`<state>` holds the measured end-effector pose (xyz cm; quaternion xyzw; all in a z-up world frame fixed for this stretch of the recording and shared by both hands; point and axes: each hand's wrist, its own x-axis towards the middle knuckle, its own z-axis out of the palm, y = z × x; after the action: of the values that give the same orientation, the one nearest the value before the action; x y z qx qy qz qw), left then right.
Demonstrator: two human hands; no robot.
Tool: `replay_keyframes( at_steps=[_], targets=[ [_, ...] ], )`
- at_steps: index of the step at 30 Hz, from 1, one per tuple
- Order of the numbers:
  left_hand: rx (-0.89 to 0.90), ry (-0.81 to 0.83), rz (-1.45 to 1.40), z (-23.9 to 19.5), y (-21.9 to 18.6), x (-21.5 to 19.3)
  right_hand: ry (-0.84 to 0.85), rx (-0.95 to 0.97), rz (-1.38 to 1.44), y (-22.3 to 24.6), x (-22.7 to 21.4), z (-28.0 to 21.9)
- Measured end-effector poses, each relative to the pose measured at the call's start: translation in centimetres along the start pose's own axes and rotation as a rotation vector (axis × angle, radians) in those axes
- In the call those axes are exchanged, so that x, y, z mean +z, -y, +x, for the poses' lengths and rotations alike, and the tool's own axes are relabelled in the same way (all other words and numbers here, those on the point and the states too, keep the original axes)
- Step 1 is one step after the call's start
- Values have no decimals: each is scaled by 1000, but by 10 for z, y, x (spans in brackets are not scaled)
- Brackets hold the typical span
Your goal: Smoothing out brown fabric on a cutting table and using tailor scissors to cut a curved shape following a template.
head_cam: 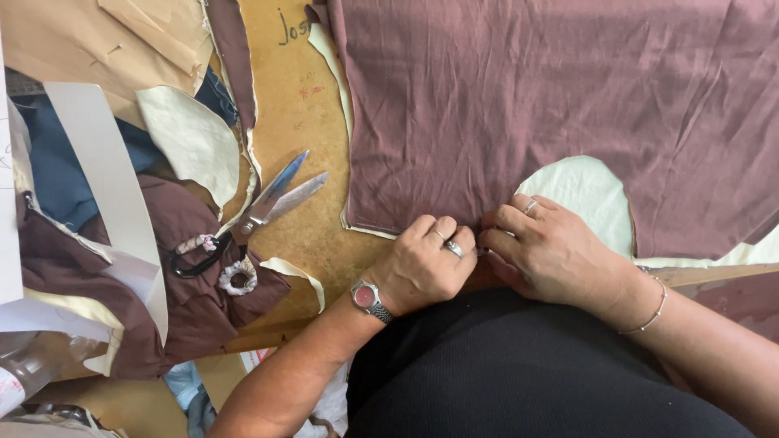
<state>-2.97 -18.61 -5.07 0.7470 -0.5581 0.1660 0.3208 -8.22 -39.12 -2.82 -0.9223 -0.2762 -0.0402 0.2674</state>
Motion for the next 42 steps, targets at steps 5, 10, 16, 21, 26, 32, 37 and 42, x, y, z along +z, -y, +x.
replay_keyframes(
  at_steps=[5, 10, 16, 21, 26, 32, 37, 42],
  targets=[
    [-246, 58, -176, 3, 7, -5, 18, 53, 26, 0, 2, 0],
    [-404, 136, -248, 4, 7, -5, 35, 102, 27, 1, 8, -2],
    [-467, 170, -301, 1, 7, 0, 3, 136, -61, 5, 19, -5],
    [-479, 193, -264, -1, 8, 4, 2, 168, -64, 2, 29, -10],
    [-436, 205, -218, -3, 6, 4, 117, 262, 7, 1, 14, -2],
    [-388, 231, -39, 3, 1, 0, 163, 412, 191, 2, -2, 12],
    [-458, 308, -38, 13, 10, -13, 56, 503, 297, -9, -15, 24],
    [-689, 352, -176, 10, 35, -14, 23, 691, 497, -22, -29, 39]
  ],
)
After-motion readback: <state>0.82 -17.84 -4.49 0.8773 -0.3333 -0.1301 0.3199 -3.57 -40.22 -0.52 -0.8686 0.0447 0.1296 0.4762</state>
